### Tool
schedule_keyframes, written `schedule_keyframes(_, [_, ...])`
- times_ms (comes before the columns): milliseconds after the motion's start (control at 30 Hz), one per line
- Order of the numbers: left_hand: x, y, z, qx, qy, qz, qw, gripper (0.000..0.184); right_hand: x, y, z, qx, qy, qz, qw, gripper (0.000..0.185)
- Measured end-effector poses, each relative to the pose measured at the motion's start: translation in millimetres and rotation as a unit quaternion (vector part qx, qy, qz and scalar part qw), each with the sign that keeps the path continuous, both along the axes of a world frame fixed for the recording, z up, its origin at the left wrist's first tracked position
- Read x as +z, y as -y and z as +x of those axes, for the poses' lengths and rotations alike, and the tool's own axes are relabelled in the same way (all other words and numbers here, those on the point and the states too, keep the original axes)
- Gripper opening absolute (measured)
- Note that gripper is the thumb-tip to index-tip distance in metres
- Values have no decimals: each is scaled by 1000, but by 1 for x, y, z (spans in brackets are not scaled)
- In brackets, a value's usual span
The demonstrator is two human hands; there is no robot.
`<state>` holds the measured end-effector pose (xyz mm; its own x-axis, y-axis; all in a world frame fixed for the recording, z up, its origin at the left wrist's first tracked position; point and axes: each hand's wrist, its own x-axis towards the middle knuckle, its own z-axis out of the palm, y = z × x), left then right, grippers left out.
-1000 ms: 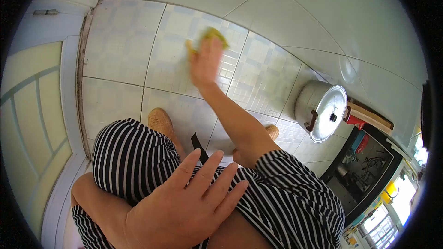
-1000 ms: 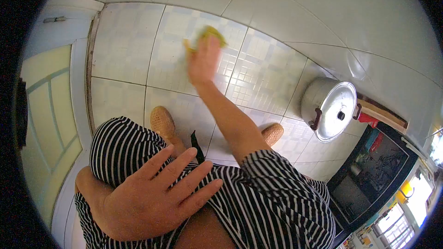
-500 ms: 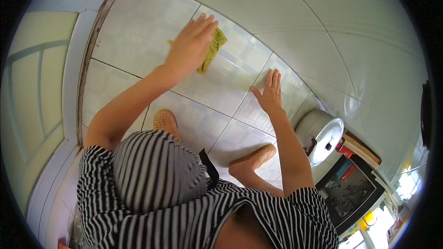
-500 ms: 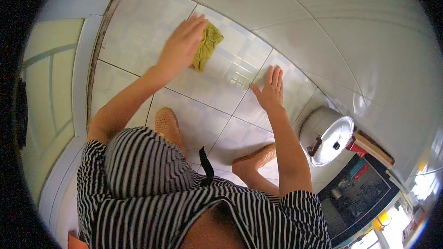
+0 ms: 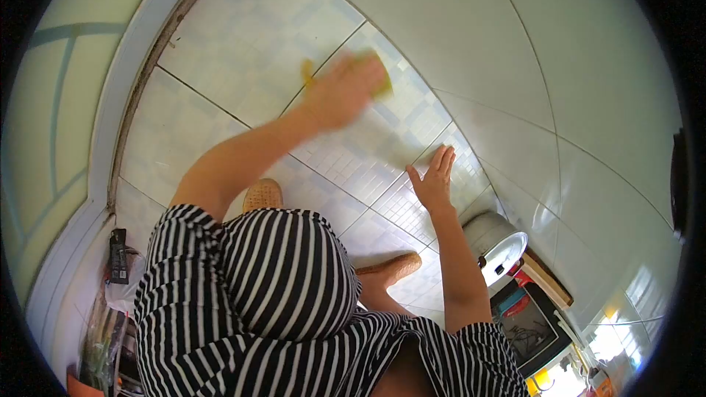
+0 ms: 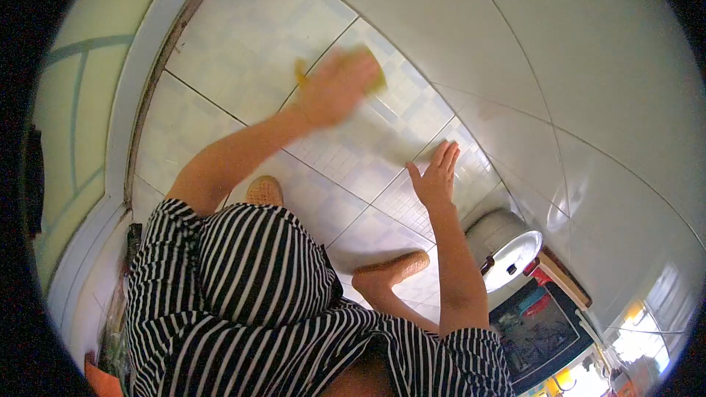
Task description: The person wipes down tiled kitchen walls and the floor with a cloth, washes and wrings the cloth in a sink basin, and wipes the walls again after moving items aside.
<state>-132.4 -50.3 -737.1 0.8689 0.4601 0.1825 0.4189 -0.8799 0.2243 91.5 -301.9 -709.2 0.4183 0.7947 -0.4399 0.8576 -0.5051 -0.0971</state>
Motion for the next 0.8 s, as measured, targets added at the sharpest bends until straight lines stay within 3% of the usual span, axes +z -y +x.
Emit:
schedule_keyframes(100, [-6,-64,-63,240,15,-42,970,55,5,-4,0,1,-11,1,1000,106])
schedule_keyframes(233, [-19,-66,-164,452,-48,72,888,55,6,-6,-3,-5,-1,-9,1000,105])
schedule_keyframes(333, [-20,-45,-162,464,-40,76,881,54,4,-3,-3,1,3,-11,1000,105])
schedule_keyframes(400, [-7,-19,-117,292,10,-2,956,56,1,0,-1,11,-3,11,1000,104])
schedule_keyframes(433, [-12,-6,-86,230,43,-133,963,56,2,-2,-1,18,-4,16,1000,104])
schedule_keyframes(467, [-21,-1,-56,82,30,-165,982,54,3,-2,-1,16,1,1,1000,103])
schedule_keyframes(500, [12,-11,-29,-50,-32,-195,979,51,4,-3,-2,12,7,-14,1000,102])
schedule_keyframes(533, [0,-4,-22,-78,62,-31,995,51,5,-4,-1,6,-1,-21,1000,103])
schedule_keyframes(633, [-3,-56,-2,-67,59,9,996,51,13,-11,-2,-7,-21,-44,999,104])
schedule_keyframes(700, [-3,-94,-17,36,28,43,998,50,12,-10,-1,-5,-23,-43,999,104])
schedule_keyframes(767, [1,-126,-49,202,15,6,979,46,11,-11,-2,-3,-14,-47,999,108])
schedule_keyframes(800, [-4,-133,-68,204,11,6,979,46,7,-7,-1,0,-9,-40,999,107])
